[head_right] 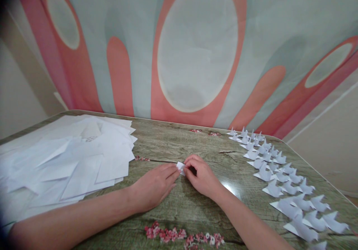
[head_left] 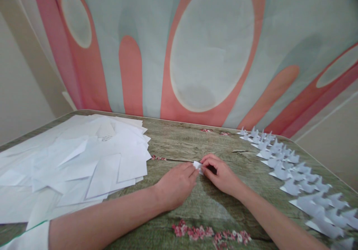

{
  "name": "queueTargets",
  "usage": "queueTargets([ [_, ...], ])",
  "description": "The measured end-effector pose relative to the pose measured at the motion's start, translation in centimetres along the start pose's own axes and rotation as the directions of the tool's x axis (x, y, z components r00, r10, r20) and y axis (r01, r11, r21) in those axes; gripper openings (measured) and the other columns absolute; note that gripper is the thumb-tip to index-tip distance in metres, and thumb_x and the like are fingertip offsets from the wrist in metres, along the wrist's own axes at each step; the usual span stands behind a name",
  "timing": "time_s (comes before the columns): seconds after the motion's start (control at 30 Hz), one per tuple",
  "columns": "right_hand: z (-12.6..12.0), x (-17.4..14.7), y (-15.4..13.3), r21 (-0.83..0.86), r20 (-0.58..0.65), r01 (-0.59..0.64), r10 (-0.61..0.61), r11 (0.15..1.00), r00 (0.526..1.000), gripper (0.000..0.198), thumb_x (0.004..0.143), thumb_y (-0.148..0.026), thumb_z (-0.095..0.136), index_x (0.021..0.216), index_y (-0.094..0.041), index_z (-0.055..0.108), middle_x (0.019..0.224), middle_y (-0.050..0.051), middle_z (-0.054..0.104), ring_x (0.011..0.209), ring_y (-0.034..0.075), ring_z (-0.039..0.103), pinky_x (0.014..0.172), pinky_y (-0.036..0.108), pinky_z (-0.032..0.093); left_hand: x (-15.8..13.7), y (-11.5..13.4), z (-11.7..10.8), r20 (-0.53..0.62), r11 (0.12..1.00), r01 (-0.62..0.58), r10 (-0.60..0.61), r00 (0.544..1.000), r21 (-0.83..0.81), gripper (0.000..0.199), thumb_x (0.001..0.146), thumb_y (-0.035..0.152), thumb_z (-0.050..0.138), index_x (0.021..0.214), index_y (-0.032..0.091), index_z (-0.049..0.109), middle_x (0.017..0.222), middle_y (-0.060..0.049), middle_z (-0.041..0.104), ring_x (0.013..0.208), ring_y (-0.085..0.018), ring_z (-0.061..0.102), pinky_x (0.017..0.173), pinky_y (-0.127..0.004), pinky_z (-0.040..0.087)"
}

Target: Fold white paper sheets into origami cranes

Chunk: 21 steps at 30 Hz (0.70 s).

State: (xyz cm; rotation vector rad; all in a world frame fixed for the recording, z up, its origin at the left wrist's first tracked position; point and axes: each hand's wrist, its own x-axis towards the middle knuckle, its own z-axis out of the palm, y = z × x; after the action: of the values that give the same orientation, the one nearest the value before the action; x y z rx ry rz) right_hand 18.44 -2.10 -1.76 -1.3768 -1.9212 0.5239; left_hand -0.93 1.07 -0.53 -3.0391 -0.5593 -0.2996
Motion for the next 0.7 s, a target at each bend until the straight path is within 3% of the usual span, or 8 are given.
queueTargets([
  [0.7,0.49,0.67,0.63,-0.087,-0.035,-0.060,0.057,0.994,0.998,0.012,0.073,-0.010,0.052,0.065,-0.019,0.054,0.077,0.003,0.056,0.073,0.015,0.053,0.070,0.030,0.044,0.03,0.19,0.00,0.020,0.996,0.053,-0.055,0.998,0.069,0.032,0.087,0.030,0.045,0.112,0.010,0.049,0.100,-0.010,0.052,0.100,-0.024,0.046,0.091,-0.038,0.037],
])
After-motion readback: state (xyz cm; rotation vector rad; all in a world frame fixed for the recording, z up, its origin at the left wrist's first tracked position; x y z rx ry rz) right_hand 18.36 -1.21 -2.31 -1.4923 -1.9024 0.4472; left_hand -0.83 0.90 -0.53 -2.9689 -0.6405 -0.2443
